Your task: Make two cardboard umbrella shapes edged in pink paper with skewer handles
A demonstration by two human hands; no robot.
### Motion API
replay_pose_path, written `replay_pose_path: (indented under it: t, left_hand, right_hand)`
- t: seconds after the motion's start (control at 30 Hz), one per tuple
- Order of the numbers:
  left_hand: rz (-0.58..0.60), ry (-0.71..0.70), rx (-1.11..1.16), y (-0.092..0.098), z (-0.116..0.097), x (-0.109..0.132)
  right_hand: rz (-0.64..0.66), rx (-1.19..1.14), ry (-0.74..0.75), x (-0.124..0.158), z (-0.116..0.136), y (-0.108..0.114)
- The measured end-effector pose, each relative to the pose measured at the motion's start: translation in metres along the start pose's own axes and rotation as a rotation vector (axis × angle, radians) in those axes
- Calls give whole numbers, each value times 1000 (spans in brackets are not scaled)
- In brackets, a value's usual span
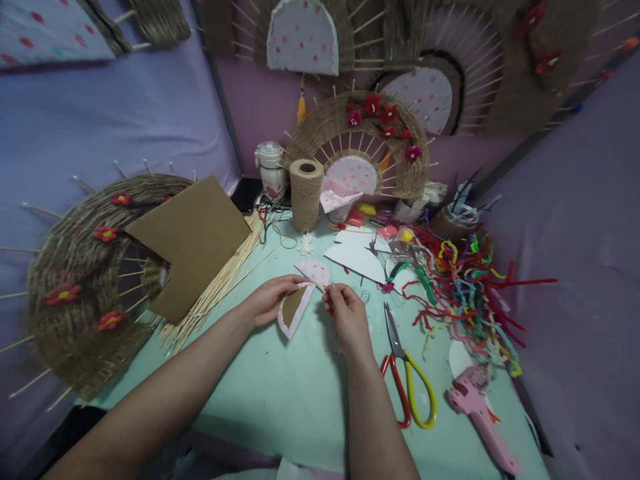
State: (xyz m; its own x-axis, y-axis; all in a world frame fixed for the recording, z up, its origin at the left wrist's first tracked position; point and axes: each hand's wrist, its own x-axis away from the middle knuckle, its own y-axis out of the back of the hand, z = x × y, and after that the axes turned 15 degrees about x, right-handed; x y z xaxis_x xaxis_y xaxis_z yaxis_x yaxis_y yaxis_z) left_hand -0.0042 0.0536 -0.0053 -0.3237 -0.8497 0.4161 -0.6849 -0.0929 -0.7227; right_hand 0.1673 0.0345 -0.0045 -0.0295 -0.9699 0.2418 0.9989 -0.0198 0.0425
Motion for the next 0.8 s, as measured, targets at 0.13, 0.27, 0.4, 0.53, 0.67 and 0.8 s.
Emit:
replay_pose_path:
  t: [0.13,0.27,0.4,0.53,0.67,0.8]
  left_hand:
    - [12,-79,33,2,-11,2]
    - [-31,-300,132,7,-27,1]
    - [-81,-299,87,10,-32,1]
    - [-59,-124,-106,10,-25,3]
    - [-25,-47,-474,12,-16,3]
    - [162,-110,-903,10,-13,7]
  right_hand:
    - [-80,47,44,0,-1,1]
    - [-118,116,80,8,3,1]
    - [-48,261,97,25,9,-1]
    - [-71,337,68,35,8,1]
    - [-104,326,70,36,0,7]
    - [-147,284,89,34,-9,15]
